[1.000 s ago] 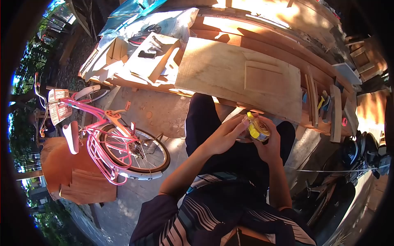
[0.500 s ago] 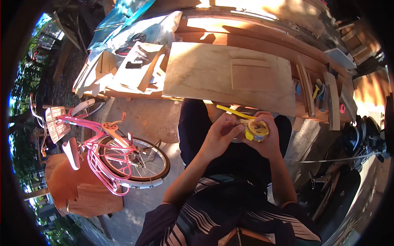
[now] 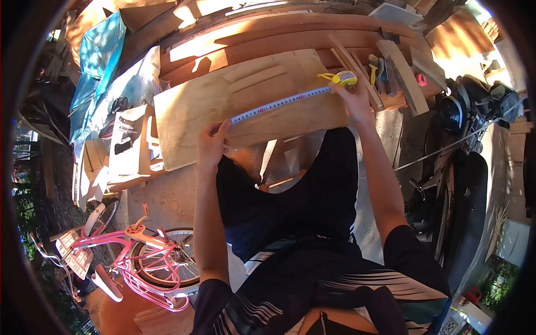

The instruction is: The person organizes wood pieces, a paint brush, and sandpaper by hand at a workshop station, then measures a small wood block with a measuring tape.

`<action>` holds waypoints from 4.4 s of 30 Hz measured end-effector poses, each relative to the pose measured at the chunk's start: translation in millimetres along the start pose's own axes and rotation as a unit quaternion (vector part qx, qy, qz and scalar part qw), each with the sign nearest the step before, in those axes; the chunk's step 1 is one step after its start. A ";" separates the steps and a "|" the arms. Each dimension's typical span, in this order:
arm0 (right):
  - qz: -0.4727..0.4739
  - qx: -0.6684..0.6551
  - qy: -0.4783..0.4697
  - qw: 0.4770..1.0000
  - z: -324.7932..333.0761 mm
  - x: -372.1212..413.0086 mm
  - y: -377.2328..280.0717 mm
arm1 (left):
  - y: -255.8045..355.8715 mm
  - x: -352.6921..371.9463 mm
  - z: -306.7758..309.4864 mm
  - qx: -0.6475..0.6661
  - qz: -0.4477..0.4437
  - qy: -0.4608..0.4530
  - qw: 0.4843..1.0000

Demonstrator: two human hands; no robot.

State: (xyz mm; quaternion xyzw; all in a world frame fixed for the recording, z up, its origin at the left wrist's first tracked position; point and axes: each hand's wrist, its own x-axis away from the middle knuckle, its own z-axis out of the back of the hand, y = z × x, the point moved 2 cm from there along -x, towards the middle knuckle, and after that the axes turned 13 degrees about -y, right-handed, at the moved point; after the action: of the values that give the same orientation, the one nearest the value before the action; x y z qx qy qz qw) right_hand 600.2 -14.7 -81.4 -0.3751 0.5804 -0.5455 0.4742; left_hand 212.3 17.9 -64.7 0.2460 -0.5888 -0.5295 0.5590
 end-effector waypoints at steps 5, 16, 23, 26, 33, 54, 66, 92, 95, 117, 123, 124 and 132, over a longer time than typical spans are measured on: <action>0.058 0.195 -0.034 0.979 -28.0 -0.8 3.5 | -12.1 -26.0 -19.9 -0.149 0.000 0.002 0.989; 0.074 0.258 -0.084 0.960 -48.1 1.8 9.3 | -6.6 -25.9 -21.0 -0.158 -0.013 0.038 0.987; 0.088 0.227 -0.118 0.963 -42.6 7.3 3.0 | 1.8 -16.6 -29.9 -0.147 -0.077 0.075 0.983; 0.083 0.226 -0.125 0.962 -43.1 8.5 1.2 | 5.6 -3.7 -24.5 -0.187 -0.102 0.103 0.972; 0.109 0.231 -0.112 0.960 -44.3 6.3 1.1 | -71.6 139.0 7.2 -0.349 -0.132 0.197 0.907; 0.007 0.227 -0.141 0.964 -43.0 7.5 -2.2 | -250.1 323.0 -42.3 0.090 -0.089 0.081 0.989; 0.007 0.244 -0.154 0.958 -43.1 6.8 -6.4 | -259.0 330.3 -27.0 0.158 -0.088 0.079 0.980; 0.042 0.237 -0.153 0.958 -36.8 -4.7 13.8 | -215.2 329.7 -23.4 -0.012 0.021 0.070 0.997; 0.055 0.209 -0.194 0.957 -40.2 -0.9 1.8 | -242.1 320.7 -11.9 0.063 -0.006 -0.022 0.998; 0.011 0.286 -0.164 0.944 -38.8 8.3 -17.6 | -182.0 303.0 10.9 -0.252 -0.106 0.018 0.962; 0.011 0.246 -0.190 0.951 -38.4 2.2 -6.0 | -176.3 295.2 17.7 -0.227 -0.102 -0.021 0.968; 0.027 0.253 -0.183 0.950 -38.3 2.6 -6.0 | -179.1 295.5 17.0 -0.218 -0.112 -0.015 0.969; 0.038 0.261 -0.165 0.950 -34.0 1.6 8.3 | -192.1 301.7 17.9 -0.166 -0.111 0.003 0.980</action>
State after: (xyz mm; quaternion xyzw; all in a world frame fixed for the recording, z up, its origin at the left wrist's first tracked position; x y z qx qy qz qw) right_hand 567.8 -5.8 -91.4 -0.3009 0.3450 -0.5897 0.6654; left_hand 61.1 -303.0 -114.0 0.2146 -0.4601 -0.6781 0.5314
